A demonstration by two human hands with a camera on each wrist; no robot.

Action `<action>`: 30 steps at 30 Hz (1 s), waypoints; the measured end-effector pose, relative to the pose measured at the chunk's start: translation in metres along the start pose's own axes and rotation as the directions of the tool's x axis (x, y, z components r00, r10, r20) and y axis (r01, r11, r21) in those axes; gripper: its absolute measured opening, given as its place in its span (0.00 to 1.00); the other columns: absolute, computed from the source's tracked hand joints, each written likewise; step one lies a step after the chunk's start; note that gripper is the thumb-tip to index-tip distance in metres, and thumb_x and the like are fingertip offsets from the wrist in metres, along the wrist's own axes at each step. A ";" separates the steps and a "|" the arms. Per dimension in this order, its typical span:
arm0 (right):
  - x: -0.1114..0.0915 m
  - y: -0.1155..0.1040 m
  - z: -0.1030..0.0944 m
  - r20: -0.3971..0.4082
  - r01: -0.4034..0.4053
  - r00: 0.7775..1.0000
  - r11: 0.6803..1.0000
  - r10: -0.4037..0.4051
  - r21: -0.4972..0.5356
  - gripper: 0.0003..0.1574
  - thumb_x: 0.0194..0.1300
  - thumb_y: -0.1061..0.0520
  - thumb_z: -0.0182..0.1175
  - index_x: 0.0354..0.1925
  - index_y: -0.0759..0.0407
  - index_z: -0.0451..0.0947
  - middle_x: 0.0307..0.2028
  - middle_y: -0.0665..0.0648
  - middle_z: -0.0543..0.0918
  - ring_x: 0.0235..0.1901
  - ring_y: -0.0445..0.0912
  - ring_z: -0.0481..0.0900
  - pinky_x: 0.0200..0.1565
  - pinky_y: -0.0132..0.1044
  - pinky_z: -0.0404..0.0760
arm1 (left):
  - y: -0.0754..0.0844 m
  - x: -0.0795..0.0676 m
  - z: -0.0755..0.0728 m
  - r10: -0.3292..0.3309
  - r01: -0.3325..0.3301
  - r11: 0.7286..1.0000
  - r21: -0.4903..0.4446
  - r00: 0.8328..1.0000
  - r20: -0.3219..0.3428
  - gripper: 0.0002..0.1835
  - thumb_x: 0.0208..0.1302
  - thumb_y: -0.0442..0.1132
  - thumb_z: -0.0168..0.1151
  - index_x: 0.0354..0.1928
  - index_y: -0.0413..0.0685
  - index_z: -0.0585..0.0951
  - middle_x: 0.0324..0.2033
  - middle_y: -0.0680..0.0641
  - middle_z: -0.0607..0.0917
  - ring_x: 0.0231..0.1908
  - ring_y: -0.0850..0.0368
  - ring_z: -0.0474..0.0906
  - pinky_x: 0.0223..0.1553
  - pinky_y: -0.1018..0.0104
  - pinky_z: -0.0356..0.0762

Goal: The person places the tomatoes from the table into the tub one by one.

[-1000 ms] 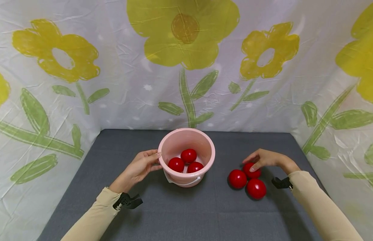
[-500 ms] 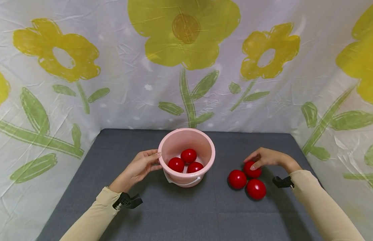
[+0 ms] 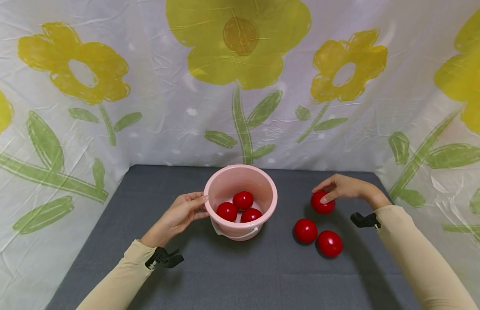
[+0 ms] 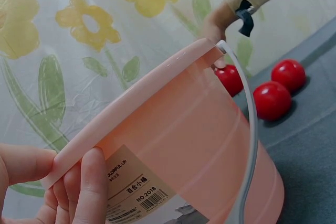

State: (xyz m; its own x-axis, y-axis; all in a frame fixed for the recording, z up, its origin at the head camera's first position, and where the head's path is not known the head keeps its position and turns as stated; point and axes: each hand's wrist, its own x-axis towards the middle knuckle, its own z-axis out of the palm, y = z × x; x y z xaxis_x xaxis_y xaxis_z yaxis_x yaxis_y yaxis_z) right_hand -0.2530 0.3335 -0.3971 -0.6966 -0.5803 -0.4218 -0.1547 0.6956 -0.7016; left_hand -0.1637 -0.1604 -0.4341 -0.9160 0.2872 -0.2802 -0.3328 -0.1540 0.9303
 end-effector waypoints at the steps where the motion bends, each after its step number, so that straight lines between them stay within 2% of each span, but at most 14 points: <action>1: 0.000 -0.003 -0.002 -0.002 -0.001 1.000 1.000 0.001 -0.001 0.30 0.63 0.54 0.67 0.61 0.63 0.76 0.59 0.66 0.81 0.57 0.55 0.79 0.48 0.34 0.83 | 0.000 0.000 0.000 -0.003 0.003 1.000 -0.004 1.000 -0.004 0.26 0.72 0.36 0.56 0.65 0.28 0.64 0.39 0.50 0.83 0.34 0.63 0.82 0.39 0.70 0.87; 11: 0.010 -0.029 -0.015 0.007 0.015 1.000 1.000 -0.015 -0.005 0.28 0.64 0.55 0.66 0.61 0.61 0.77 0.57 0.64 0.82 0.56 0.53 0.79 0.49 0.36 0.83 | 0.000 -0.001 -0.002 0.008 -0.008 1.000 -0.001 1.000 0.016 0.27 0.72 0.37 0.57 0.64 0.27 0.64 0.38 0.50 0.83 0.35 0.63 0.82 0.40 0.71 0.87; 21: 0.016 -0.059 -0.025 -0.030 0.043 0.999 0.998 -0.044 -0.044 0.28 0.63 0.54 0.67 0.61 0.59 0.77 0.56 0.63 0.83 0.55 0.52 0.80 0.50 0.37 0.84 | 0.002 -0.001 -0.001 0.008 -0.007 1.000 -0.011 1.000 0.022 0.27 0.72 0.37 0.56 0.65 0.26 0.63 0.38 0.50 0.83 0.34 0.63 0.82 0.39 0.71 0.87; 30: 0.031 -0.083 -0.030 -0.043 0.071 0.996 0.995 -0.074 -0.066 0.28 0.63 0.54 0.67 0.61 0.58 0.77 0.56 0.62 0.83 0.54 0.52 0.80 0.50 0.36 0.84 | 0.002 -0.001 -0.001 0.008 -0.008 1.000 -0.005 1.000 0.028 0.26 0.73 0.37 0.56 0.65 0.26 0.64 0.38 0.51 0.83 0.35 0.63 0.81 0.40 0.71 0.87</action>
State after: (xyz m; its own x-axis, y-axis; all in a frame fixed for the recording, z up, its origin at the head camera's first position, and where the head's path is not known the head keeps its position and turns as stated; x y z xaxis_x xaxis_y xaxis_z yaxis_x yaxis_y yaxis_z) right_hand -0.2827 0.2708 -0.3342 -0.7126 -0.6117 -0.3435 -0.2499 0.6788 -0.6905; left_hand -0.1639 -0.1623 -0.4324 -0.9121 0.3120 -0.2660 -0.3268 -0.1614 0.9312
